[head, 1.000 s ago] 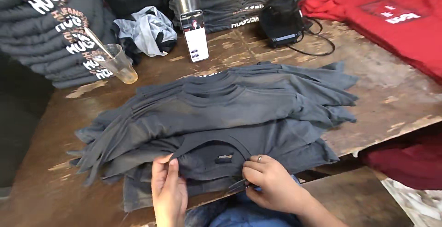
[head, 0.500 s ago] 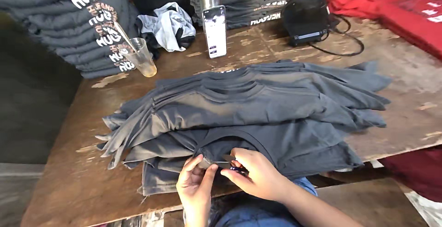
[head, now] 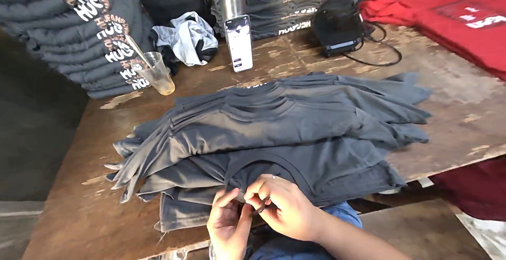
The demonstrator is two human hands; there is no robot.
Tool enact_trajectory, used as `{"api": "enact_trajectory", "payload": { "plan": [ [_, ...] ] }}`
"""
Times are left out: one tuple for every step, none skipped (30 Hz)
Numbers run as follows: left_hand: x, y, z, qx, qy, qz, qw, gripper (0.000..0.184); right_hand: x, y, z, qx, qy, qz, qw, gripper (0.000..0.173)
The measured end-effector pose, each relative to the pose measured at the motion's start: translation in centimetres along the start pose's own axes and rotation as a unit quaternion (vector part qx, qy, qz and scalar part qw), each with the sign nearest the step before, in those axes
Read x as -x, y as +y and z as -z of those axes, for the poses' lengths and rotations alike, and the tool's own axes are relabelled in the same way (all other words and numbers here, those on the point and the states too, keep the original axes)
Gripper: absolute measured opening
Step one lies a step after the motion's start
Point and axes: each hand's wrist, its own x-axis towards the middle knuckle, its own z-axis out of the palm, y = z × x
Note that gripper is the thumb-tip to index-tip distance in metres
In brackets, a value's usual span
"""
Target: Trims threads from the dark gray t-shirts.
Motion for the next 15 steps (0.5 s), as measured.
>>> {"api": "enact_trajectory", "payload": {
  "plan": [
    [0.0,-0.4,-0.1,-0.02,0.002,-0.017,1.0,0.044,0.1,-0.2,0.0,-0.013,-0.012,-0.001,1.0,0.002],
    [-0.1,-0.7,-0.2,-0.039,0.005,-0.035,0.999,0.039,0.2,-0.4,0.0,-0.02,-0.021,0.002,1.0,0.002],
    [-0.1,-1.0,-0.3,-0.055,0.01,-0.05,0.997,0.034,0.2,-0.5,-0.1,-0.022,-0.027,0.008,0.999,0.001],
    [-0.1,-1.1,-0.3,-0.069,0.015,-0.061,0.996,0.029,0.3,-0.5,-0.1,-0.022,-0.029,0.016,0.999,0.001],
    [-0.2,-1.2,-0.3,-0.078,0.018,-0.068,0.994,0.024,0.4,-0.5,-0.2,-0.024,-0.029,0.025,0.999,0.003],
    [-0.2,-1.2,-0.3,-0.084,0.021,-0.07,0.994,0.02,0.4,-0.4,-0.1,-0.026,-0.027,0.029,0.999,0.005],
    [-0.3,-1.2,-0.3,-0.088,0.024,-0.067,0.994,0.017,0.4,-0.4,0.1,-0.026,-0.027,0.03,0.999,0.005],
    [-0.4,-1.1,-0.2,-0.086,0.028,-0.056,0.994,0.014,0.5,-0.3,0.3,-0.02,-0.032,0.022,0.999,0.004],
    [-0.5,-0.9,-0.1,-0.081,0.034,-0.039,0.995,0.011,0.6,-0.2,0.7,-0.006,-0.042,0.005,0.999,0.006],
    [-0.6,-0.9,0.1,-0.076,0.043,-0.022,0.996,0.007,0.7,-0.1,1.0,0.019,-0.055,-0.018,0.998,0.012],
    [-0.7,-0.9,0.3,-0.064,0.052,-0.009,0.997,0.003,0.8,0.1,1.3,0.05,-0.07,-0.041,0.995,0.022],
    [-0.8,-0.9,0.4,-0.051,0.061,-0.002,0.997,0.001,1.0,0.3,1.5,0.084,-0.084,-0.06,0.991,0.03],
    [-0.8,-0.9,0.4,-0.039,0.071,0.005,0.997,0.003,1.2,0.6,1.7,0.116,-0.096,-0.073,0.986,0.034],
    [-0.8,-0.8,0.3,-0.028,0.082,0.009,0.996,0.005,1.5,0.8,1.8,0.148,-0.106,-0.076,0.98,0.036],
    [-0.8,-0.7,0.3,-0.017,0.091,0.014,0.996,0.008,1.8,0.9,1.9,0.175,-0.111,-0.074,0.975,0.037]
  ]
}}
